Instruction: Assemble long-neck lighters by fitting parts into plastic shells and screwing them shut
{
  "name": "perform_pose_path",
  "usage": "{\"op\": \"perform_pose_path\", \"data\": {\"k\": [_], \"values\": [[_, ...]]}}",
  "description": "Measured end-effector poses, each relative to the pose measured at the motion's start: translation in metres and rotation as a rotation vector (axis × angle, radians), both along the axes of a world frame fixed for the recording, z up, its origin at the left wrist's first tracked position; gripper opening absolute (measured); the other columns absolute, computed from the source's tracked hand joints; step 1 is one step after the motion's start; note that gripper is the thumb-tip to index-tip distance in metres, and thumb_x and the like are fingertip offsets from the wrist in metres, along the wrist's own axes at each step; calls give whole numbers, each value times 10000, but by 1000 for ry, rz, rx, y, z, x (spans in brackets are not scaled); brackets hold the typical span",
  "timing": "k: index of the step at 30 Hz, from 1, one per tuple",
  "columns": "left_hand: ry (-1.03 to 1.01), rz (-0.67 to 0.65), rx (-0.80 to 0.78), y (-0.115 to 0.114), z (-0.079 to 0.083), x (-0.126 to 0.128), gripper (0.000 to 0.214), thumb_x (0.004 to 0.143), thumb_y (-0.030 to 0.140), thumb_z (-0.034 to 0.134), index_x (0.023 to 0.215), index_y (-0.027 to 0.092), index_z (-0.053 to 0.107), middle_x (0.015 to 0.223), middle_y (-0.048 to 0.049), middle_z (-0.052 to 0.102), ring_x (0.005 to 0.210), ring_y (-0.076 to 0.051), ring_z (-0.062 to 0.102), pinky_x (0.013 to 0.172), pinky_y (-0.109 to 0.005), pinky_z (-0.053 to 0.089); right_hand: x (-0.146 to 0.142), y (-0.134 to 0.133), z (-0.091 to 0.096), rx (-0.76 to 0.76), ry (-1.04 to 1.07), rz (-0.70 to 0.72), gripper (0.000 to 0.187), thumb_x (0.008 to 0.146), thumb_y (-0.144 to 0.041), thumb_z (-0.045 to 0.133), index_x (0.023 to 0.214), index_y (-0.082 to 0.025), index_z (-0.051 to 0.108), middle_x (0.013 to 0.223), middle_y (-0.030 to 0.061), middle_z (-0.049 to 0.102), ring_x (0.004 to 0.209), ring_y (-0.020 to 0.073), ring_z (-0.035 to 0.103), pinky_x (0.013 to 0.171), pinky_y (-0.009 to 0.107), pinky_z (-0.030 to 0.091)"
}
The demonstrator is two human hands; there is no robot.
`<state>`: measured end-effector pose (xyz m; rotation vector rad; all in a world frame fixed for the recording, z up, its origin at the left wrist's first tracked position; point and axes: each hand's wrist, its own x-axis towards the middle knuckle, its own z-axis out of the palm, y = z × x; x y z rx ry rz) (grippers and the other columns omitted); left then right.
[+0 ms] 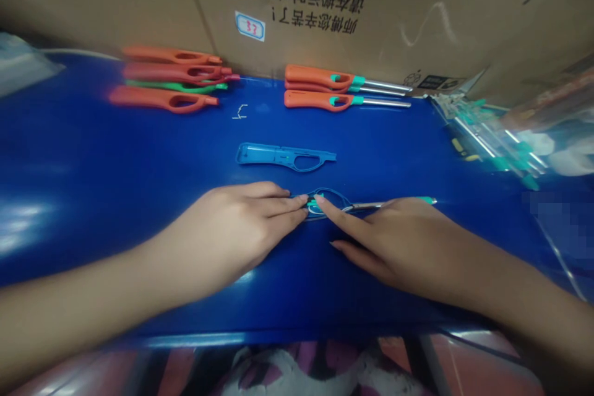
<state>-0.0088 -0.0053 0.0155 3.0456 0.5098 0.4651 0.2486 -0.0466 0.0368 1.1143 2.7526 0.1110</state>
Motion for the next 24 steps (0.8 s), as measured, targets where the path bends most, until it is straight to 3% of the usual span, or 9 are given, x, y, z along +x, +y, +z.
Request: {"op": "perform_pose_path", "data": {"k": [6,12,19,24], "values": [[107,38,-63,-1,13,-5,414,1023,134,346,1253,109,689,1253,-123,730,1091,-248,732,931,-361,602,1,1,1,-89,4,-9,621,1020,-407,467,1573,-152,346,661,5,712,536,203,646,502,328,175],[124,-5,-92,1,9,-11,447,986,109,411,1382,157,613,1366,-114,660,1209,-297,675,1014,-428,560,1,4,3,-193,73,-52,592,1035,-406,452,1576,-190,346,814,36,763,620,188,676,520,303,253],[52,-13,-77,7,4,-9,366,1002,149,462,1306,150,665,1306,-92,701,1113,-290,725,975,-453,604,5,7,8,-239,161,-58,571,1021,-380,498,1556,-209,395,938,65,782,724,206,711,574,300,357],[-31,1,-125,11,3,-5,313,1018,188,477,1220,194,717,1173,-52,770,1039,-253,746,903,-412,632,2,6,13,-233,184,-69,572,992,-400,542,1519,-190,467,850,80,777,664,189,681,561,277,344]]}}
